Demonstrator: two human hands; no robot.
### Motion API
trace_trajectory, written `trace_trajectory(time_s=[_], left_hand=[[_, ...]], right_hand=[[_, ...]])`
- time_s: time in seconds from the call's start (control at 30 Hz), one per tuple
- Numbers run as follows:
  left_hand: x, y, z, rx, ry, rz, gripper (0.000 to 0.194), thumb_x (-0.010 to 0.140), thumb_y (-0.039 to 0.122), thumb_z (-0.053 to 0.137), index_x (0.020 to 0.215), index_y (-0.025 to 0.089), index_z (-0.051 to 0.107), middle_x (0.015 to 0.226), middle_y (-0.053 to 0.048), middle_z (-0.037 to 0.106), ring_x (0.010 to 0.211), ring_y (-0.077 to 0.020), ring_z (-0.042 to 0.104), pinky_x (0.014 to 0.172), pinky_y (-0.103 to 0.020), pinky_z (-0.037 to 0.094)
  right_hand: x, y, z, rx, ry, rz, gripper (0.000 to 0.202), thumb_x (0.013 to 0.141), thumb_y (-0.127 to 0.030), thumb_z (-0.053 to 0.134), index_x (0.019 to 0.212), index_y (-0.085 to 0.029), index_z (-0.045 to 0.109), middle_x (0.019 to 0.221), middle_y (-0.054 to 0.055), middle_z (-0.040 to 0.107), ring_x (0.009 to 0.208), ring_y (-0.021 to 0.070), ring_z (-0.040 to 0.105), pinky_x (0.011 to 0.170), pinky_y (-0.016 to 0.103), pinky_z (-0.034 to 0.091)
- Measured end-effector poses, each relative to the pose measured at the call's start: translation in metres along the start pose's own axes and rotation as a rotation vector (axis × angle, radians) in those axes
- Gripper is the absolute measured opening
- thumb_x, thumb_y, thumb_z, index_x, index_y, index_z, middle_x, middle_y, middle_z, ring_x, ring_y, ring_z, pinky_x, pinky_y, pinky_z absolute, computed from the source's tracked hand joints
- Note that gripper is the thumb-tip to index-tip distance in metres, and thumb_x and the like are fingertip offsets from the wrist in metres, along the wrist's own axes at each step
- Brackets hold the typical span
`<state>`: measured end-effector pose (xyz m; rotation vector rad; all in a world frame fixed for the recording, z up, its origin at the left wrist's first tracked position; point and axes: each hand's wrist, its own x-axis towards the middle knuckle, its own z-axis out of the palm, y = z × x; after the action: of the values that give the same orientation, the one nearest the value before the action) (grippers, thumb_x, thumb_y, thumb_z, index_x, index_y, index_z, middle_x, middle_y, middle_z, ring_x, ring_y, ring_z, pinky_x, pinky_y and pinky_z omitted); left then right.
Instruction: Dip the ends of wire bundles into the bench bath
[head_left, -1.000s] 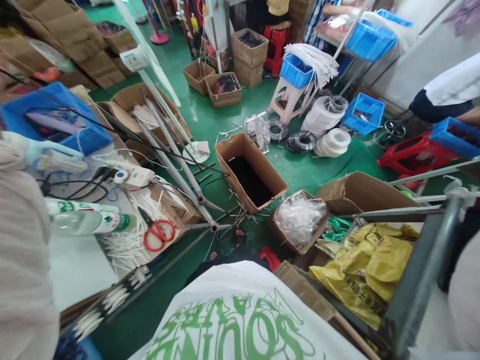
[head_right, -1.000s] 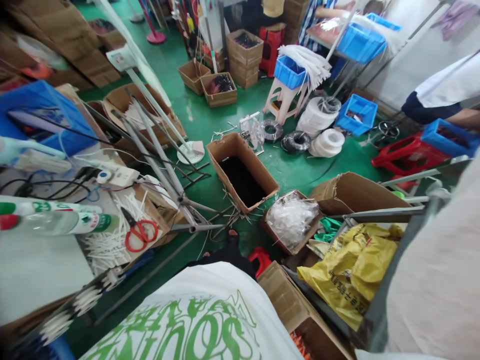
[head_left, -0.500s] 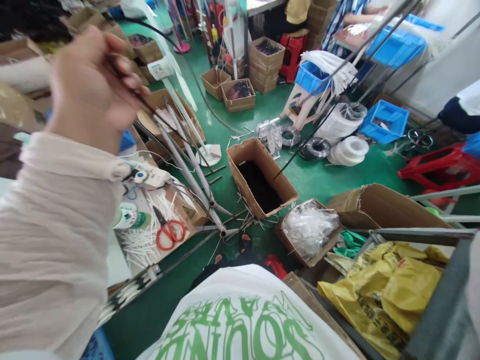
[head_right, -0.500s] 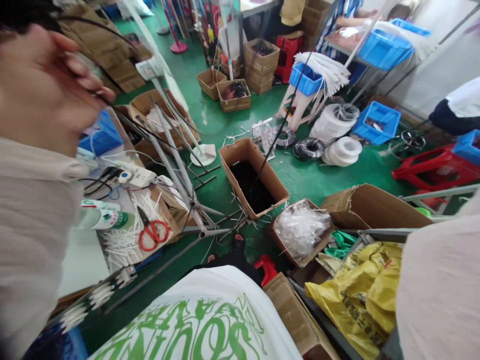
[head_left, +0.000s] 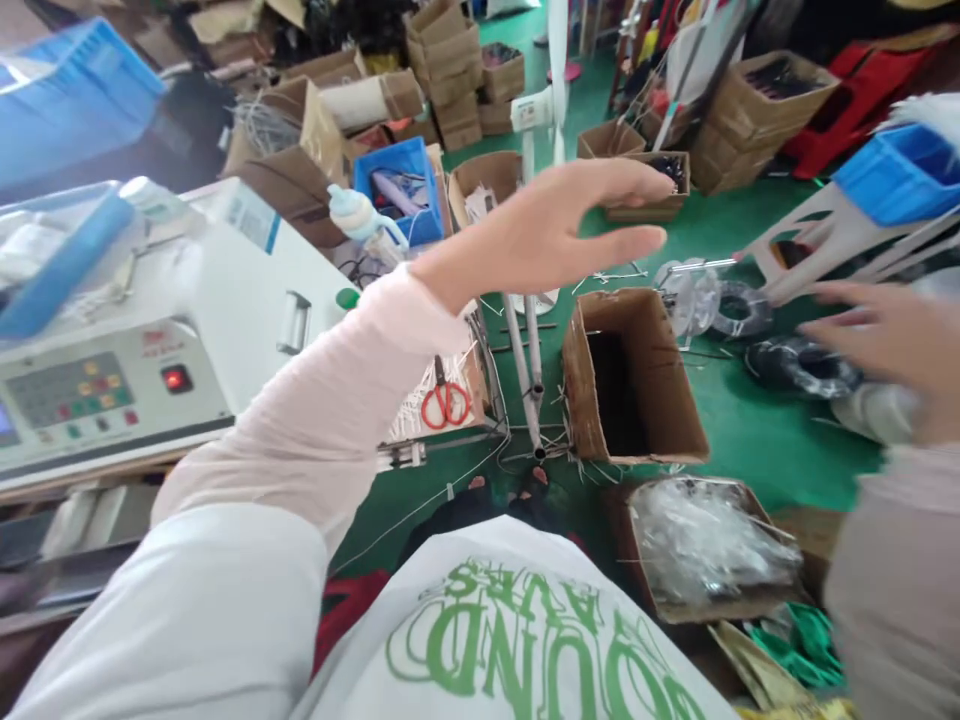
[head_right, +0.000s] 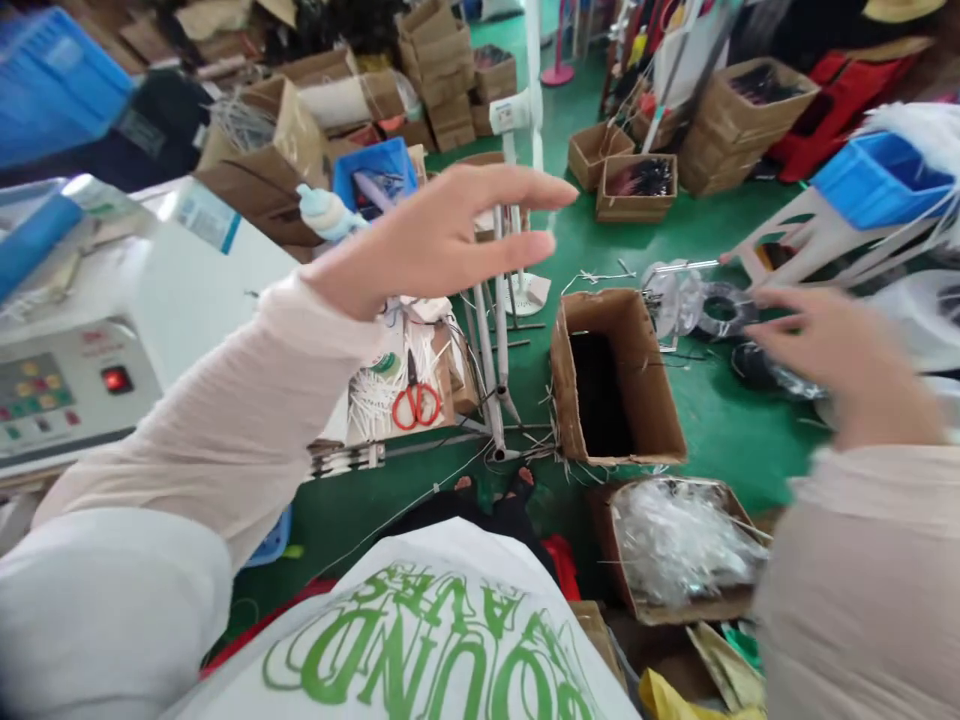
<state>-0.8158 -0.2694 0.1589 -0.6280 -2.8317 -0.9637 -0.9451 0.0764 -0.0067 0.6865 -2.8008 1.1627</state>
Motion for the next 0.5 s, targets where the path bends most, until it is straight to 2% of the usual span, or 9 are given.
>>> trace_trajectory(time_s=[0.1,0.17,0.2,0.27,0.33,0.4,0.43,0.5], left_hand=[[-0.060,0.001,-0.031,-0.036,0.096,0.024,0.036,0.093,0.033,0.051,0.122,0.013,0.059,0.125,-0.002,0.065,0.116,-0.0151,0.060,0.102,-0.030,0.044],[-0.106,0.002,-0.046,-0.029,0.183,-0.074,0.032,0.092,0.028,0.054,0.120,0.014,0.062,0.123,-0.002,0.066,0.115,-0.0161,0.060,0.103,-0.032,0.044],[-0.130,0.003,-0.051,-0.040,0.259,-0.148,0.030,0.091,0.027,0.055,0.118,0.016,0.064,0.120,-0.002,0.067,0.113,-0.0166,0.061,0.103,-0.034,0.045],[-0.179,0.005,-0.056,-0.067,0.397,-0.291,0.027,0.090,0.029,0.059,0.114,0.021,0.067,0.113,0.000,0.070,0.107,-0.0173,0.064,0.101,-0.035,0.047],[-0.225,0.005,-0.053,-0.090,0.527,-0.417,0.024,0.087,0.033,0.063,0.110,0.027,0.070,0.105,0.001,0.073,0.100,-0.0177,0.067,0.097,-0.035,0.051],[-0.269,0.004,-0.045,-0.090,0.659,-0.541,0.023,0.084,0.037,0.066,0.105,0.030,0.072,0.099,0.000,0.074,0.095,-0.0193,0.068,0.092,-0.036,0.054],[-0.289,0.002,-0.040,-0.090,0.737,-0.595,0.024,0.083,0.040,0.067,0.104,0.029,0.072,0.097,-0.001,0.075,0.093,-0.0206,0.069,0.090,-0.037,0.055],[-0.327,0.000,-0.026,-0.103,0.890,-0.651,0.028,0.081,0.044,0.068,0.102,0.026,0.073,0.093,-0.004,0.075,0.090,-0.0227,0.071,0.087,-0.038,0.056]], right_hand=[[-0.009,-0.044,0.087,-0.011,-0.248,-0.203,0.018,0.085,-0.025,0.061,0.098,-0.025,0.074,0.096,0.010,0.070,0.090,0.0247,0.064,0.088,0.046,0.051],[-0.025,-0.079,0.151,0.123,-0.388,-0.412,0.025,0.085,-0.022,0.055,0.103,-0.025,0.073,0.104,0.010,0.069,0.101,0.0282,0.063,0.093,0.050,0.050],[-0.034,-0.097,0.178,0.168,-0.419,-0.477,0.027,0.086,-0.023,0.054,0.105,-0.025,0.073,0.106,0.010,0.067,0.105,0.0287,0.061,0.095,0.050,0.049],[-0.052,-0.126,0.219,0.203,-0.488,-0.600,0.028,0.085,-0.027,0.057,0.109,-0.025,0.072,0.113,0.011,0.066,0.121,0.0321,0.053,0.103,0.054,0.043],[-0.066,-0.149,0.241,0.176,-0.582,-0.714,0.030,0.085,-0.032,0.060,0.112,-0.027,0.070,0.119,0.011,0.065,0.131,0.0347,0.045,0.110,0.060,0.032],[-0.074,-0.163,0.251,0.106,-0.698,-0.821,0.030,0.087,-0.033,0.059,0.114,-0.026,0.069,0.115,0.010,0.068,0.125,0.0340,0.052,0.110,0.062,0.029],[-0.076,-0.168,0.254,0.064,-0.757,-0.868,0.028,0.089,-0.032,0.057,0.112,-0.024,0.070,0.109,0.010,0.071,0.115,0.0315,0.060,0.107,0.060,0.034],[-0.079,-0.174,0.255,-0.014,-0.845,-0.936,0.026,0.093,-0.029,0.050,0.102,-0.021,0.073,0.094,0.009,0.074,0.091,0.0246,0.068,0.093,0.045,0.049]])
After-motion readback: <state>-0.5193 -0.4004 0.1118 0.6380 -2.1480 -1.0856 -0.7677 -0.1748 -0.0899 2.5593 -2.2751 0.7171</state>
